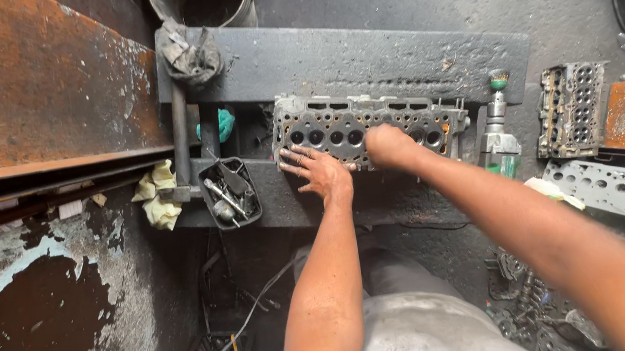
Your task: The person cleans an engine cylinder head by using a drill with a wire-brush attachment to scrub surfaces and ports, then wipes the component with a dark cloth.
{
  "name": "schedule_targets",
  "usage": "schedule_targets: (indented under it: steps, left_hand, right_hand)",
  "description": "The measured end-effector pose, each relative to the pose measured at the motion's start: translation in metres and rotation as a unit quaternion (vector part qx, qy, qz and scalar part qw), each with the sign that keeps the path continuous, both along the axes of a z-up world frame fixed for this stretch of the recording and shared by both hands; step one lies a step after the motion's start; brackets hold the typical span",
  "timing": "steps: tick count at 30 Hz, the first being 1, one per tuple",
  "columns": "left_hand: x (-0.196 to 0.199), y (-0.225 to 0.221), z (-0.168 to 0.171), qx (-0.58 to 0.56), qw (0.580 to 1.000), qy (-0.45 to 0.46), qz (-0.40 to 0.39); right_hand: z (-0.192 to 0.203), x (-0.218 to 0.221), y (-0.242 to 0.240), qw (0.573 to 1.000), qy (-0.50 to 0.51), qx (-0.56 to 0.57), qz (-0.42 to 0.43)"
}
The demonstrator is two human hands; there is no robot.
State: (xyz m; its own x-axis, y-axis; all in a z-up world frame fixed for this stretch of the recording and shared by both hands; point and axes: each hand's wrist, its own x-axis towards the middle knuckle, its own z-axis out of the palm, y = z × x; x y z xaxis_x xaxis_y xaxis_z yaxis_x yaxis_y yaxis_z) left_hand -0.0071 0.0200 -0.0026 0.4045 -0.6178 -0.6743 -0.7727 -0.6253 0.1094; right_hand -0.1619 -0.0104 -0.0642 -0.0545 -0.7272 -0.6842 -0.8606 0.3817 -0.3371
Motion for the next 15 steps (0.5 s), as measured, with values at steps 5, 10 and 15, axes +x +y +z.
schedule_targets:
  steps: [5,10,15]
  left_hand:
    - [-0.004,0.0,-0.004,-0.011,0.999,-0.029,-0.014]
    - [0.001,-0.009,0.0,-0.013,1.0,-0.011,-0.009]
    - [-0.001,-0.005,0.003,0.002,1.0,0.007,-0.006]
  right_hand:
    - [0.027,-0.007,0.06,0.726,-0.415,0.074,-0.543]
    - [0.09,-0.02,0.144,0.736,-0.358,0.26,-0.512]
    - [0.101,-0.034,0.135,0.89,-0.291,0.121,-0.33]
